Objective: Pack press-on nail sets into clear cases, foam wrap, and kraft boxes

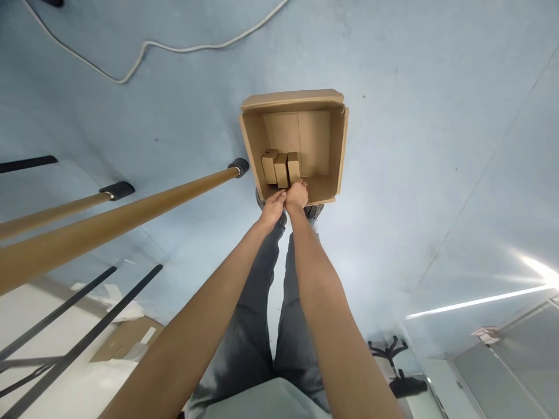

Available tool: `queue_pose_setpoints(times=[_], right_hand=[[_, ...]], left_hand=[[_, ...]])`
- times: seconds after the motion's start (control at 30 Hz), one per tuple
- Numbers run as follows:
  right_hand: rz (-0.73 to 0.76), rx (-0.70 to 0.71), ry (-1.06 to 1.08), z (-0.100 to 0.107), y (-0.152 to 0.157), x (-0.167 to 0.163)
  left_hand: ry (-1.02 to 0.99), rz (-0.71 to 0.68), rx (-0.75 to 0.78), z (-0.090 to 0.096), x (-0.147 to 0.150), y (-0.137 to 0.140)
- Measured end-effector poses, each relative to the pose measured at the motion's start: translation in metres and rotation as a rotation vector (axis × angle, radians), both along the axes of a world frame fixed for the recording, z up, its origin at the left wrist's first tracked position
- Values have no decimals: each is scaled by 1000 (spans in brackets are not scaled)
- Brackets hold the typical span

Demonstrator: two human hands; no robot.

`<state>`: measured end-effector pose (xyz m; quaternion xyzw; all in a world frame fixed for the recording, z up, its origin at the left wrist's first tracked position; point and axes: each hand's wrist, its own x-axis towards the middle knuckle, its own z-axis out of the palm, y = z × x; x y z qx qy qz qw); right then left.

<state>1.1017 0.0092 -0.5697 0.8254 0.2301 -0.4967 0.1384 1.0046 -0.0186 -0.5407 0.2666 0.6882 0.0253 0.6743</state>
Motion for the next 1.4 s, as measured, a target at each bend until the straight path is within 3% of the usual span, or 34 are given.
queue_pose_setpoints(times=[0.2,0.47,0.7,0.93,1.07,1.2,1.3,1.4], right_hand=[[31,59,39,108,-17,-1],[17,287,97,263,-53,-3],[-199,580,166,374,-81,16],[-411,878,354,474,-94,19],[-433,1014,459,548,-97,-7],[-316,1118,551,615,-104,-56],[-208,1153,590,649,-113,-104],[-133,1184,630,671,-123,-154]], left_hand=[[69,-72,44,91,-3,-3],[92,-169,81,239,-24,-12],[34,-130,246,374,-43,-15],[-127,-8,350,472,-72,-37],[-243,18,482,532,-99,-55],[-349,81,575,588,-146,-75],[-374,158,644,618,-195,-95],[-363,255,701,638,-250,-118]])
